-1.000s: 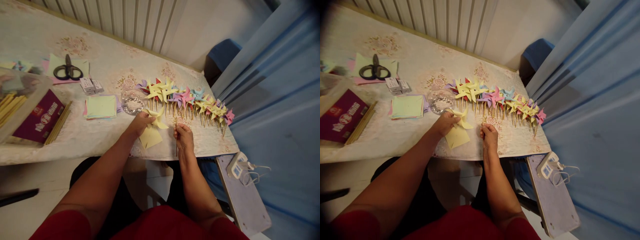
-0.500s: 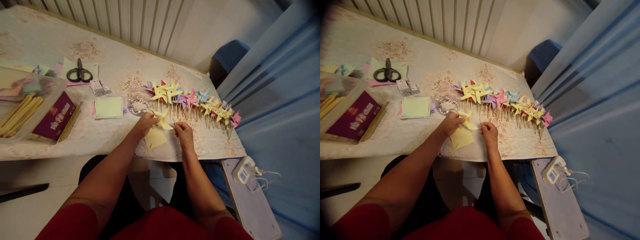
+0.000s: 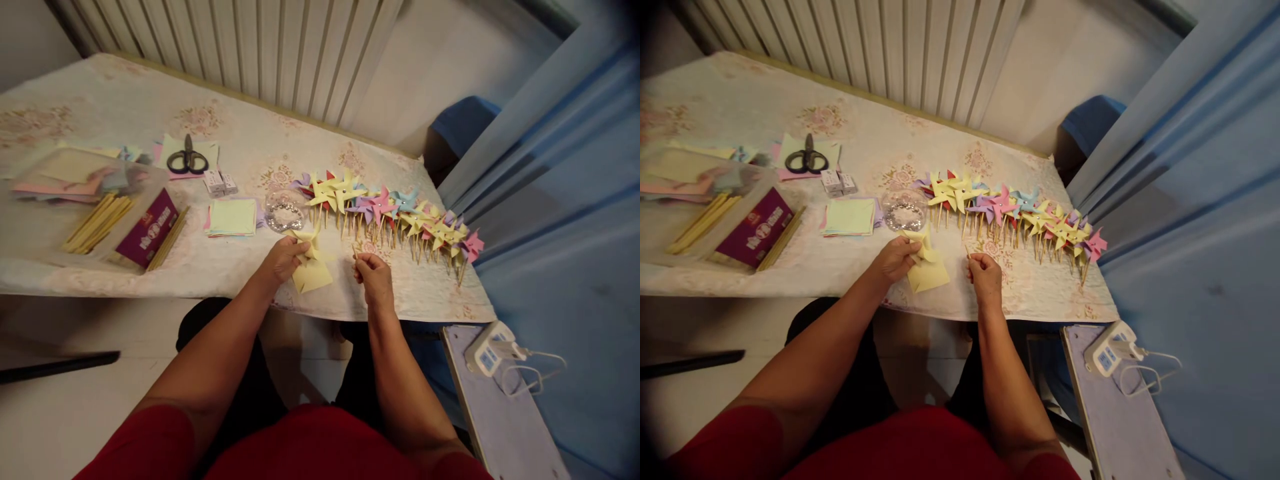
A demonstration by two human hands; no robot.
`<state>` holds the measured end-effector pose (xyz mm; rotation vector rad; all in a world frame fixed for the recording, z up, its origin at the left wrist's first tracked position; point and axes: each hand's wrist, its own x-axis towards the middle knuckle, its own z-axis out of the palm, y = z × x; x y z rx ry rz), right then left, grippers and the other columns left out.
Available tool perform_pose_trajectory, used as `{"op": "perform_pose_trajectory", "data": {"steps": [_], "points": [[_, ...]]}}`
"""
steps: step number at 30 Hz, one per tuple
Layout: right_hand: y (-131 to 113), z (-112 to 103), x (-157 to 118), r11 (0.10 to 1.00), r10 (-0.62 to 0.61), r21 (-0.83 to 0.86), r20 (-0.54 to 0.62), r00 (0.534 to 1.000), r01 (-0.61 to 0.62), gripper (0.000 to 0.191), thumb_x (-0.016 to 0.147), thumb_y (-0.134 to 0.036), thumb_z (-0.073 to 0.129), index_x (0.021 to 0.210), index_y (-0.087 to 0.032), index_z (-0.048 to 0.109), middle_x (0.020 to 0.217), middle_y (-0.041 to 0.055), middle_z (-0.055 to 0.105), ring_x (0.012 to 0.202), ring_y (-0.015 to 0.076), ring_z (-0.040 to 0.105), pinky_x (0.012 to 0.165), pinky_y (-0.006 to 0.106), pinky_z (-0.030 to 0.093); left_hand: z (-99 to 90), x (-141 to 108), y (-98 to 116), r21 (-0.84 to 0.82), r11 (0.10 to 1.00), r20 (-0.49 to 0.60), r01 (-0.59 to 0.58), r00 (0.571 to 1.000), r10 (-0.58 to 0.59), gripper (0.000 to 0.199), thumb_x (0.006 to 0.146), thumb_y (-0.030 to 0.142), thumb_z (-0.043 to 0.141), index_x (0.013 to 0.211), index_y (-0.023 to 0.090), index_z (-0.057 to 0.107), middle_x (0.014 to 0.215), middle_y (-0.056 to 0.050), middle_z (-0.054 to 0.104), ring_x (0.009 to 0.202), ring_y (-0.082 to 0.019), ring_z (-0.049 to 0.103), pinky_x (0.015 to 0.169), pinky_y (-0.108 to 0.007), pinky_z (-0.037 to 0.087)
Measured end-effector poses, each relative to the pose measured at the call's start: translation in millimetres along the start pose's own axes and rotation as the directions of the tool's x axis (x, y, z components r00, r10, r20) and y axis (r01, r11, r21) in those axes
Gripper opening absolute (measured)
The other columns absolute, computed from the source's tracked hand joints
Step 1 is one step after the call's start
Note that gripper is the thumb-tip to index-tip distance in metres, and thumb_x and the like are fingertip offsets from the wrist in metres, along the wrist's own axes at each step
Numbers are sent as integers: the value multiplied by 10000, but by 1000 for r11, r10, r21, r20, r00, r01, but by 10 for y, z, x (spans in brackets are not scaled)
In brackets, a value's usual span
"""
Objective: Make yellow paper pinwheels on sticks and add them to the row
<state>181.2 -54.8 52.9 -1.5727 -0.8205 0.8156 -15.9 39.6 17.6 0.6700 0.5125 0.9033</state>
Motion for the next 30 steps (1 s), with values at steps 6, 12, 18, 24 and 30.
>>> {"op": "perform_pose_trajectory", "data": {"steps": [6,12,18,24,30], "points": [[-73,-72,-115,999,6,45,5,1000,-6,217,612,-321,658,777,-183,639,598,-45,601,457,87,462,430,211,320,26,-298,13,-15,999,-55,-31,998,30,342,618,246,837,913,117,720,775,-64,736,675,-173,684,718,-285,544],[-329,-224,-352,974,-26,222,-50,998,36,216,633,-309,671,798,-178,623,585,-64,562,414,47,372,401,176,209,-224,-755,34,11,1000,-115,-2,993,3,367,583,268,885,876,113,727,791,-74,751,724,-195,706,731,-277,551],[-705,-369,-636,921,-132,362,-62,989,146,201,676,-288,687,827,-189,599,548,-104,444,410,33,284,404,173,170,-543,-1222,147,11,999,-163,-41,986,42,383,609,222,878,933,78,733,831,-117,768,699,-210,715,730,-307,575],[-1120,-389,-962,845,-267,463,-69,961,268,160,728,-269,702,794,-196,575,508,-122,341,416,38,234,413,171,164,-487,-1432,183,-7,990,-184,-138,974,134,277,619,190,861,859,131,736,765,-77,757,687,-197,704,742,-299,575],[-1477,-540,-1275,780,-410,457,-141,901,427,132,755,-230,706,781,-190,583,520,-110,353,437,45,278,431,178,194,-460,-1407,146,39,991,-198,-126,971,131,338,606,182,863,910,132,723,842,-93,770,752,-207,725,758,-302,581]]}}
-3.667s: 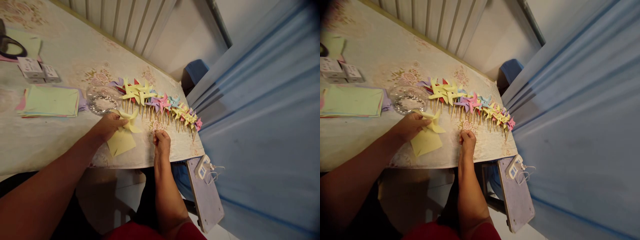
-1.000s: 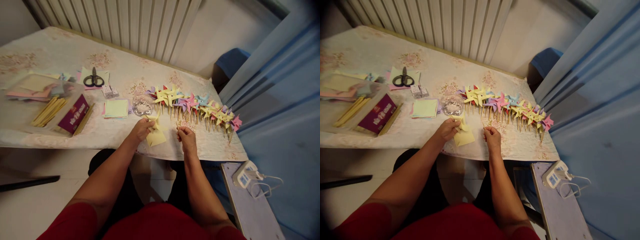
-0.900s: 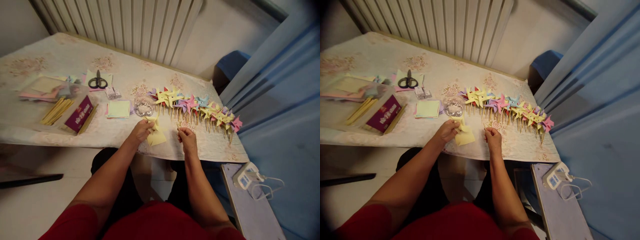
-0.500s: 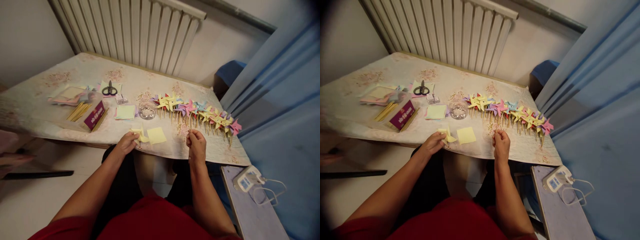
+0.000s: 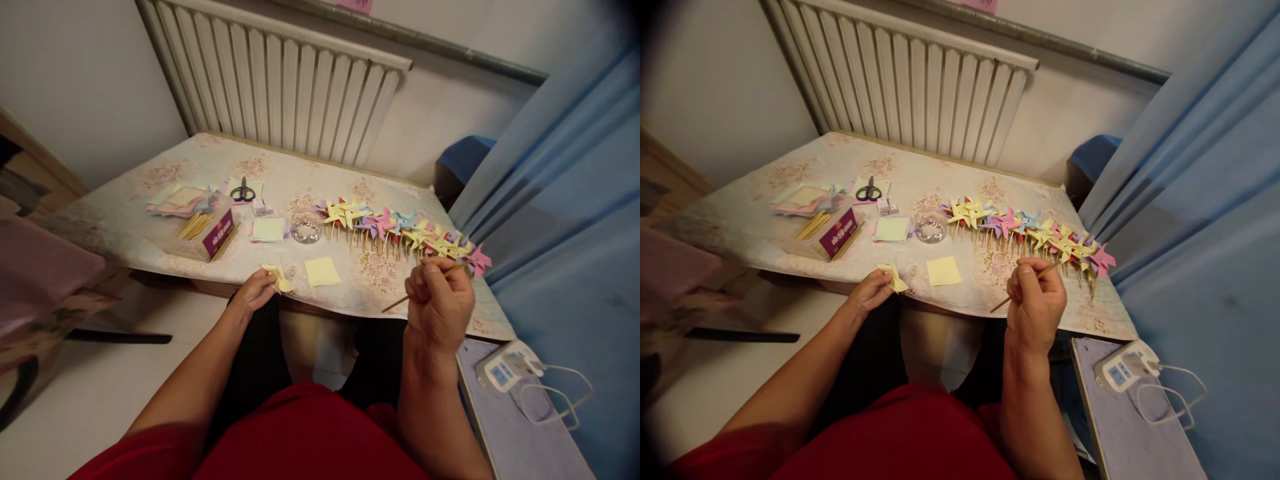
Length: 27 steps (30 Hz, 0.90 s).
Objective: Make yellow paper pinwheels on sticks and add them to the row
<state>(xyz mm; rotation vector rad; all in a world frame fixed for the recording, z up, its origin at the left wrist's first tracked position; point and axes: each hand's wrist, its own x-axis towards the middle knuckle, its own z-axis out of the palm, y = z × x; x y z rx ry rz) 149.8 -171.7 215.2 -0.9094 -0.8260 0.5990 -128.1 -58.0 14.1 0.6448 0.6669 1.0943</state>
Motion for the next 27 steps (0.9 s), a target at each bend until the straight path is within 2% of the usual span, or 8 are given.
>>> {"op": "perform_pose_trajectory", "data": {"steps": [3,6,9,12,15,19,24,27], "points": [[-45,-21,-38,999,5,-49,-40,999,-7,134,743,-241,709,779,-191,590,520,-111,347,438,47,275,436,184,191,16,48,-29,-15,1000,6,7,1000,-7,385,585,187,874,922,103,709,827,-99,766,736,-205,726,750,-304,586],[87,-58,-69,975,164,-153,-3,986,-163,202,735,-278,715,904,-185,654,572,-93,420,461,53,302,444,190,201,91,73,-42,-30,999,46,37,998,-35,410,573,214,888,910,82,696,828,-110,764,722,-203,725,742,-305,586],[297,-78,-118,932,270,-274,85,959,-238,439,752,-305,681,1179,-210,655,754,-52,556,534,66,382,482,198,277,274,62,-39,-39,998,109,53,993,-49,420,571,245,899,898,80,693,809,-107,758,704,-194,720,730,-289,575],[477,-58,-198,914,314,-322,173,933,-248,510,770,-296,622,1276,-232,628,864,-40,580,564,68,407,512,211,330,551,21,-19,-68,997,191,41,981,-27,439,571,256,909,915,95,687,762,-80,739,692,-184,707,724,-277,560],[585,-15,-295,909,363,-295,216,906,-294,466,793,-313,613,1245,-215,666,846,-34,579,572,73,445,532,227,375,842,-52,19,-104,993,251,50,968,-22,428,558,262,925,866,105,673,730,-54,707,673,-165,676,709,-279,537],[608,41,-424,902,400,-274,242,884,-333,373,800,-343,662,1141,-209,731,770,-30,619,558,85,515,566,251,438,1158,-187,83,-122,991,318,47,948,-6,355,611,275,900,758,143,605,661,-10,620,639,-138,607,702,-296,488],[439,135,-596,897,436,-226,307,846,-380,257,810,-355,672,1020,-213,713,692,-32,657,540,114,593,542,248,485,1425,-320,167,-138,990,418,24,908,37,519,543,301,936,588,172,435,555,48,440,532,-82,437,579,-258,388],[304,204,-706,902,431,-187,336,838,-389,182,834,-337,661,979,-228,661,662,-52,655,489,100,588,498,216,456,1522,-369,204,-149,989,450,22,892,48,573,529,327,938,547,174,387,520,46,392,534,-90,420,571,-258,376]]}}
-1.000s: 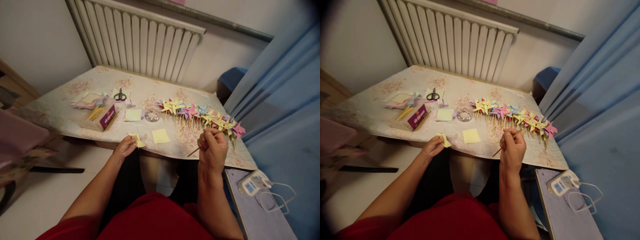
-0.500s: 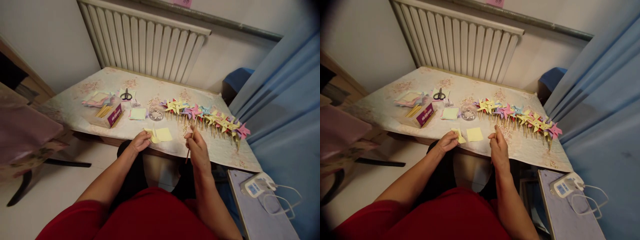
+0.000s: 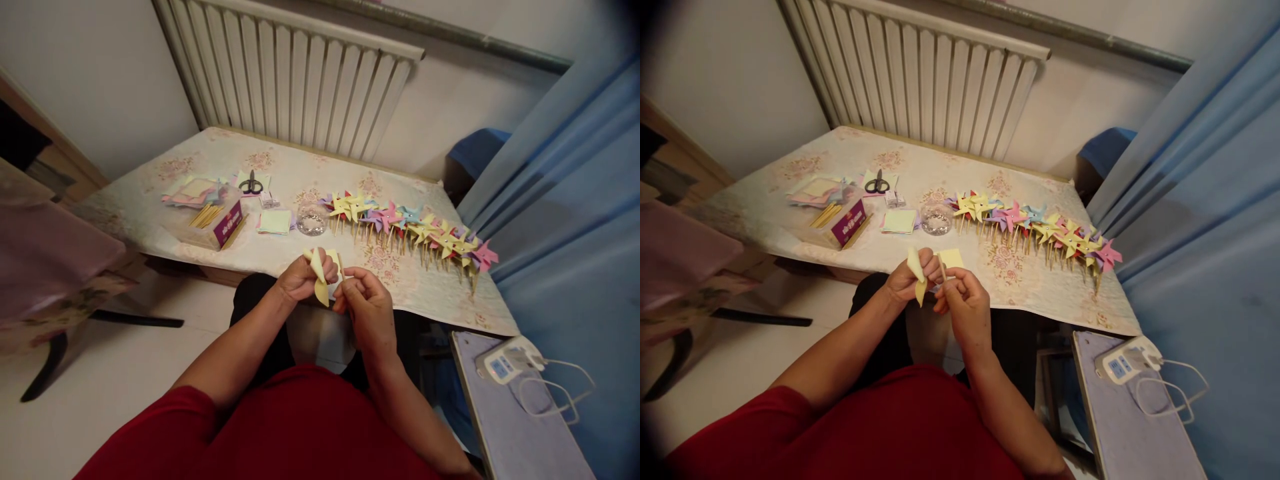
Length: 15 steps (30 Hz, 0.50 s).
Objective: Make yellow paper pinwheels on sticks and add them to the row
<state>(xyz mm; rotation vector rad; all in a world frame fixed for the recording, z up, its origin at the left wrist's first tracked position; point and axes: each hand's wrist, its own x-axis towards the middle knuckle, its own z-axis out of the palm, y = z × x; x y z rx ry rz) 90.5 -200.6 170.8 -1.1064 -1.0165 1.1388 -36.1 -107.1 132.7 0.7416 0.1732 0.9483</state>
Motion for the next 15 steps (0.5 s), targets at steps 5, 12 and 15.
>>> {"op": "perform_pose_trajectory", "data": {"steps": [5,12,15], "points": [[-79,136,-156,1000,7,-9,21,1000,-7,164,857,-339,643,979,-234,611,648,-72,646,437,88,564,461,204,436,138,-23,28,22,999,-34,25,999,-25,602,542,417,893,485,195,336,455,24,320,519,-127,399,533,-286,385],[-104,213,-243,1000,27,11,53,998,-28,151,865,-335,631,965,-235,579,629,-82,637,414,85,557,433,196,430,276,-78,81,1,1000,-11,-10,1000,10,581,606,363,832,459,179,301,472,13,292,497,-106,362,501,-267,341],[-113,222,-259,999,31,13,68,997,-32,142,871,-329,619,965,-232,577,626,-83,636,411,83,554,431,196,433,275,-83,73,-10,1000,10,1,1000,-1,558,609,352,825,457,185,315,478,12,304,516,-112,357,512,-280,326]]}}
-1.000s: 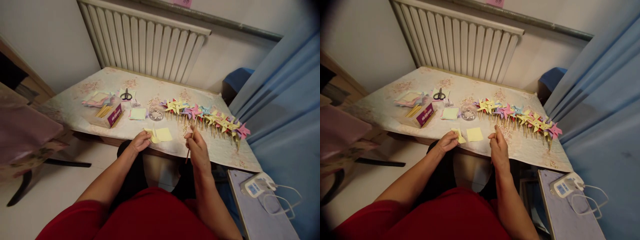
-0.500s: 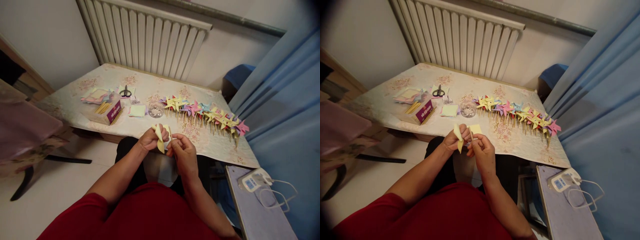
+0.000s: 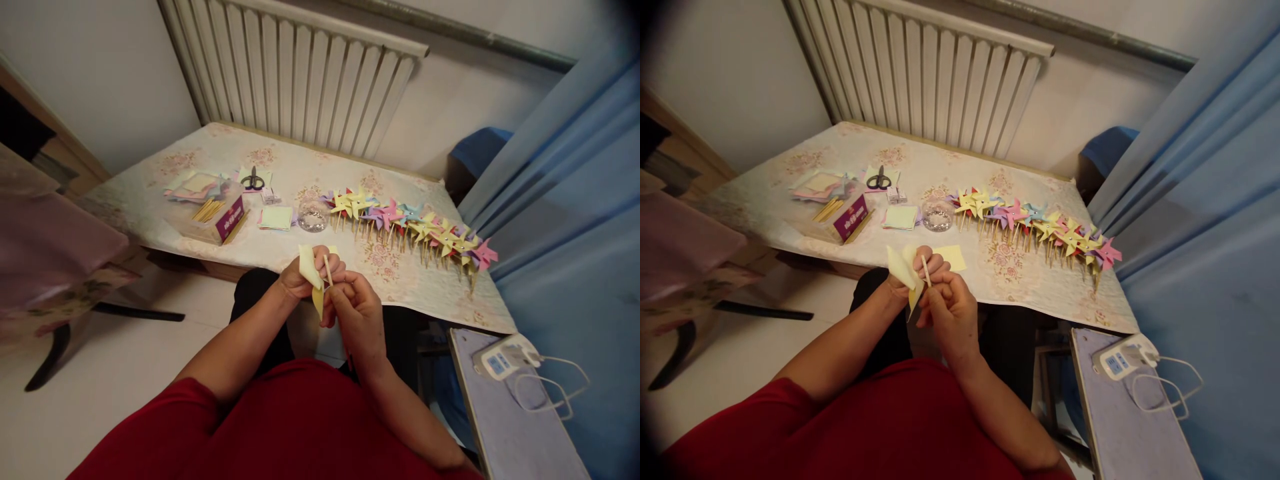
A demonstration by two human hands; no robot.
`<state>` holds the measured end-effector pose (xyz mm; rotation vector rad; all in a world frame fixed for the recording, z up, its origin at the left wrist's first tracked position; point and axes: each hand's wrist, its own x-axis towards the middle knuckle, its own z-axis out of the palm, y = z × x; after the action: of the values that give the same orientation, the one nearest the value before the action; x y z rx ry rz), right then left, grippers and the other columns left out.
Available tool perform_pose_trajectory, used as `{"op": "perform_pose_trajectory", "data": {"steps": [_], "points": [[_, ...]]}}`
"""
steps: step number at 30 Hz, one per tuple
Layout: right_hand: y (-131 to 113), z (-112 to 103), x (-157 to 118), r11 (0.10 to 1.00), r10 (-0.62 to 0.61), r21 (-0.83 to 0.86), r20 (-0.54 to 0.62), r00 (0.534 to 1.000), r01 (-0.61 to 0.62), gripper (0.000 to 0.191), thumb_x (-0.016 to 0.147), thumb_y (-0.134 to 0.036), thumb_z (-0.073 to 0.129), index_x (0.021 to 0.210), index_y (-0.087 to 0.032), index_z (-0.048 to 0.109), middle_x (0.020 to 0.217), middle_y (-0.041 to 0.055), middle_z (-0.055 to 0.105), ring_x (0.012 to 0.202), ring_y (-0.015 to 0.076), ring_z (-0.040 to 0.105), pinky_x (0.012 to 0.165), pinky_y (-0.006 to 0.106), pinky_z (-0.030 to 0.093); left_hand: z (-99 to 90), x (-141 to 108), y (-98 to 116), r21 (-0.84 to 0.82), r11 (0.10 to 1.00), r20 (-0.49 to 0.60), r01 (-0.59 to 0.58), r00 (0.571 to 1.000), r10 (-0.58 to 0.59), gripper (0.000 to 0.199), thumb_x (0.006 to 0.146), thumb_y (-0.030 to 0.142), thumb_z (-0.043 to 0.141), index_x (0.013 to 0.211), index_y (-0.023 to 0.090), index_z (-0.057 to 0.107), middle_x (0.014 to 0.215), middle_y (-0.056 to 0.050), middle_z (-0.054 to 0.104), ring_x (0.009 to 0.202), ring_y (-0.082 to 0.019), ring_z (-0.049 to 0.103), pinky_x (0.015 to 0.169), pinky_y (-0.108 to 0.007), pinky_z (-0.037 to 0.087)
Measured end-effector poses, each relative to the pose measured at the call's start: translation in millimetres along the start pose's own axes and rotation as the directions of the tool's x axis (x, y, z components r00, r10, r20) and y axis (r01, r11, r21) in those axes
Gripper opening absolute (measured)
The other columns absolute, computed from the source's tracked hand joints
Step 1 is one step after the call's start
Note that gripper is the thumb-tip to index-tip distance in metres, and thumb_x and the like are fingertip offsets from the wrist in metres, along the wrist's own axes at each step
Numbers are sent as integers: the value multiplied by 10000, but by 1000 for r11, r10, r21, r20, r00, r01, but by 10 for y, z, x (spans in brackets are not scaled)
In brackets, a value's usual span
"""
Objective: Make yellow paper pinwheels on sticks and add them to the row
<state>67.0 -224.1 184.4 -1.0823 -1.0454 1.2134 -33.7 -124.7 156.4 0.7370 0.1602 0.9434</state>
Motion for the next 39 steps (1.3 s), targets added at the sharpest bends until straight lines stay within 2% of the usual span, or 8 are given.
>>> {"op": "perform_pose_trajectory", "data": {"steps": [6,9,14,19,24,30,39], "points": [[-17,11,-10,1000,10,-2,12,1000,-10,148,865,-334,626,955,-229,575,594,-86,635,401,89,555,432,204,444,-35,15,-35,31,999,-32,40,999,-39,537,602,404,819,467,192,345,491,15,305,520,-113,350,529,-291,344],[-31,20,-5,1000,15,-11,-3,1000,-15,153,856,-336,635,948,-232,571,552,-98,606,393,94,546,428,206,442,-67,25,-56,40,998,-40,40,998,-38,512,611,404,819,480,195,371,497,12,313,554,-129,394,545,-292,357],[-42,24,8,999,21,-26,-5,1000,-21,154,855,-347,630,921,-225,563,499,-104,572,373,95,525,420,200,418,-104,39,-78,13,1000,10,5,1000,-5,471,628,361,828,499,192,408,517,14,352,570,-128,443,551,-280,383],[-36,16,17,999,28,-30,-13,1000,-29,170,844,-359,635,920,-226,561,512,-97,585,382,101,540,415,198,396,-36,38,-45,-45,996,-6,79,997,-79,501,519,290,878,480,181,391,494,27,379,510,-103,407,490,-243,346],[-7,5,28,999,22,-23,-18,1000,-22,164,841,-350,642,913,-225,564,508,-99,581,374,95,522,419,198,385,-5,37,-38,-133,987,25,92,996,-90,497,516,239,879,483,172,387,495,27,416,509,-103,442,488,-227,358],[30,-11,43,1000,16,-25,-13,1000,-16,153,849,-344,643,910,-224,569,504,-98,582,378,88,515,416,192,370,-64,41,-83,-158,982,-45,103,993,-111,468,530,199,841,491,172,375,517,33,415,518,-110,471,500,-236,402],[48,-11,79,1000,18,-14,-41,999,-18,150,824,-317,648,903,-223,563,531,-96,606,378,88,532,403,188,375,-46,36,-69,-150,980,-30,128,991,-134,455,519,163,836,501,168,382,521,36,408,522,-108,458,509,-241,405]]}}
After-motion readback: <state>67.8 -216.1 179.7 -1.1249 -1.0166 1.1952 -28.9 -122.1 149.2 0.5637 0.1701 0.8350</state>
